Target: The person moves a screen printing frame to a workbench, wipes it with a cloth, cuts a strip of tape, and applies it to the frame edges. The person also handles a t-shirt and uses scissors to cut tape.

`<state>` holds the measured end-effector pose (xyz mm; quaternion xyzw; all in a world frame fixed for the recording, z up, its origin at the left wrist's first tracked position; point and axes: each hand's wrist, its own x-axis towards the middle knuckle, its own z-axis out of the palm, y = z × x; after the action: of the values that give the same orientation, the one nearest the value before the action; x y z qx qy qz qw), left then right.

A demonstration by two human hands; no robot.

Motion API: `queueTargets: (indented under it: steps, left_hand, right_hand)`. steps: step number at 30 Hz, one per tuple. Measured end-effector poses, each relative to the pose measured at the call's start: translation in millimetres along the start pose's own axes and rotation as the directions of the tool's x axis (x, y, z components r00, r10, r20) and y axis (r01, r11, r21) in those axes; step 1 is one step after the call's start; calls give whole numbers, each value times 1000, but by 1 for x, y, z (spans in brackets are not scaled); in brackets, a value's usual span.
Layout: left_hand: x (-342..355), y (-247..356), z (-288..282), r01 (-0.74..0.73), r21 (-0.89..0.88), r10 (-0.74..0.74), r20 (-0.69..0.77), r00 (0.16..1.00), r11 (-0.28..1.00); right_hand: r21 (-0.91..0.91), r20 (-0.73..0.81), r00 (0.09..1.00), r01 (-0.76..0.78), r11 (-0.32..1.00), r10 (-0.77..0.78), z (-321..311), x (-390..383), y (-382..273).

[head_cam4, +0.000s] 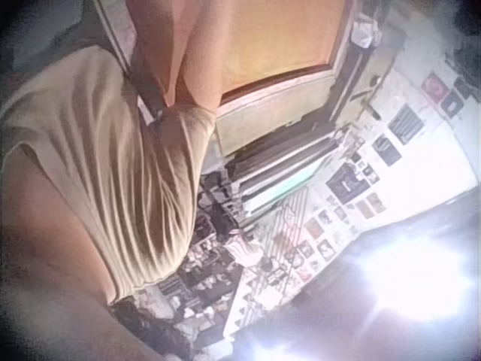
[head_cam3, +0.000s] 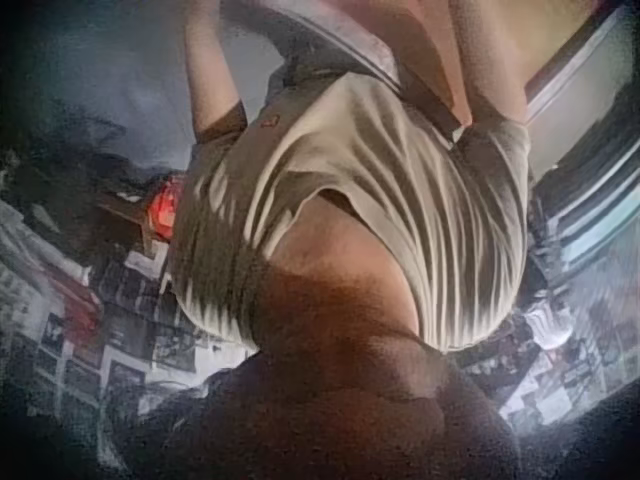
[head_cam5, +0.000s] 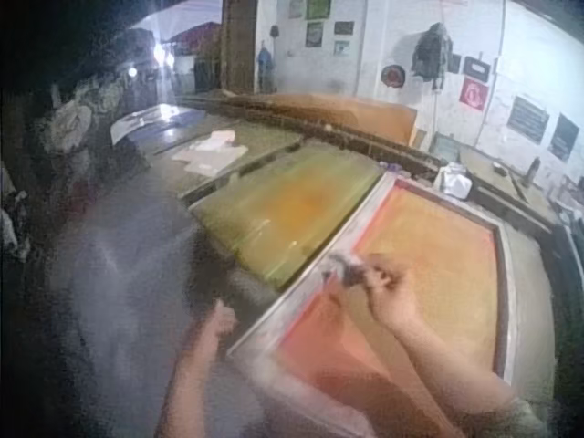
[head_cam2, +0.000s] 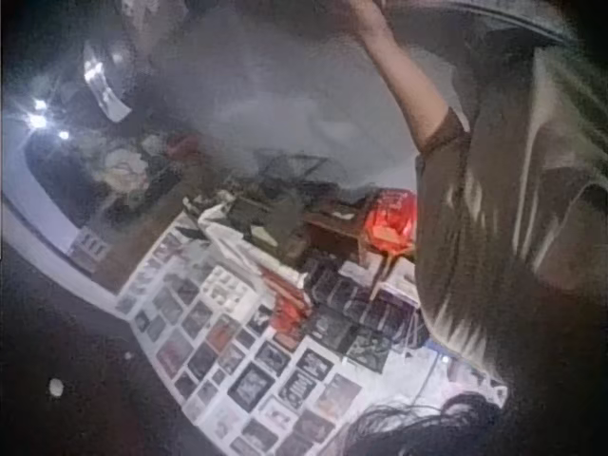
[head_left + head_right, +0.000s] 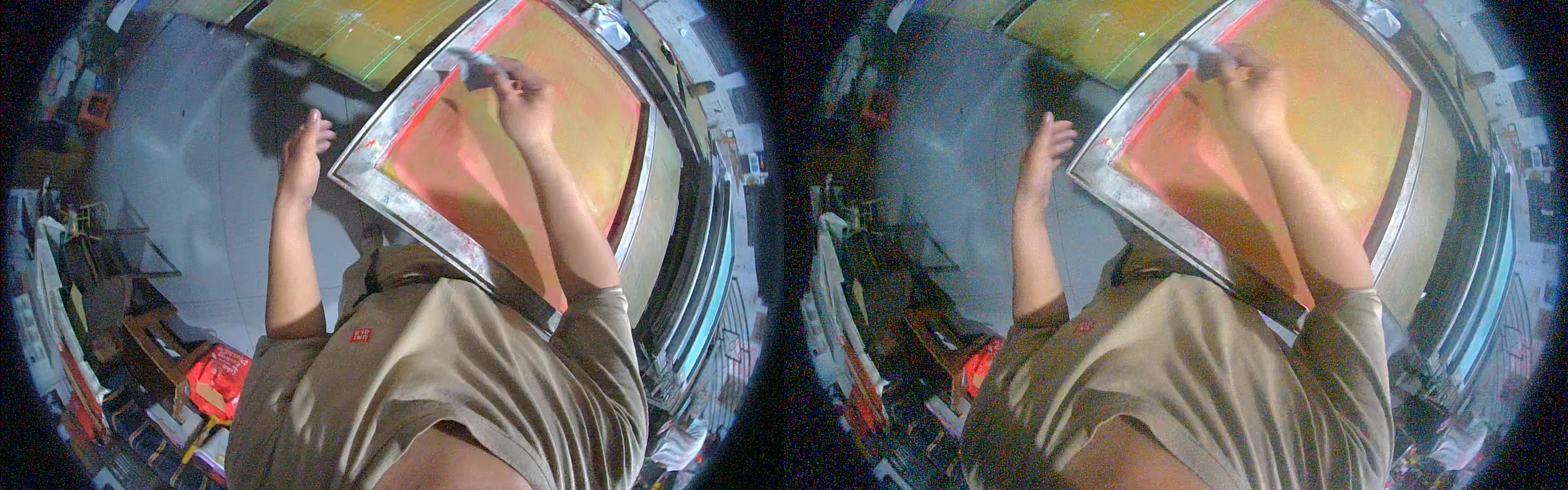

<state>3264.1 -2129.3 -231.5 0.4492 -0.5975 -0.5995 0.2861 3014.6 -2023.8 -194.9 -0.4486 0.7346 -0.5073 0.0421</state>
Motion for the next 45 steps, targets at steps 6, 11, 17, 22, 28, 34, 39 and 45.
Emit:
queueTargets:
  steps: [6,11,17,22,28,34,39,45]
  left_hand:
    - [-10,-22,18,328,-538,-135,367,921,777]
    - [-8,-32,26,283,-629,-107,303,947,724]
    - [-13,-22,32,236,-638,-94,249,964,733]
    - [-9,-27,32,238,-634,-139,203,969,736]
    - [-12,-28,28,237,-677,-78,256,963,697]
    - [-6,-3,23,254,-390,-149,279,949,885]
    - [27,10,27,203,-141,-108,497,861,969]
    - [46,4,42,-25,223,-110,574,811,974]
  right_hand:
    - [-166,292,906,364,916,-307,50,-11,5]
    - [0,508,771,446,895,-384,59,-47,-30]
    - [-124,495,847,288,950,-192,64,-35,-42]
    - [-45,503,764,490,871,-404,74,-55,-43]
    - [-248,611,777,372,894,-154,68,-48,-49]
    - [-56,483,762,519,853,-432,63,-45,-39]
    - [-175,303,871,449,876,-386,53,-17,-8]
    - [-230,197,904,420,878,-380,55,10,11]
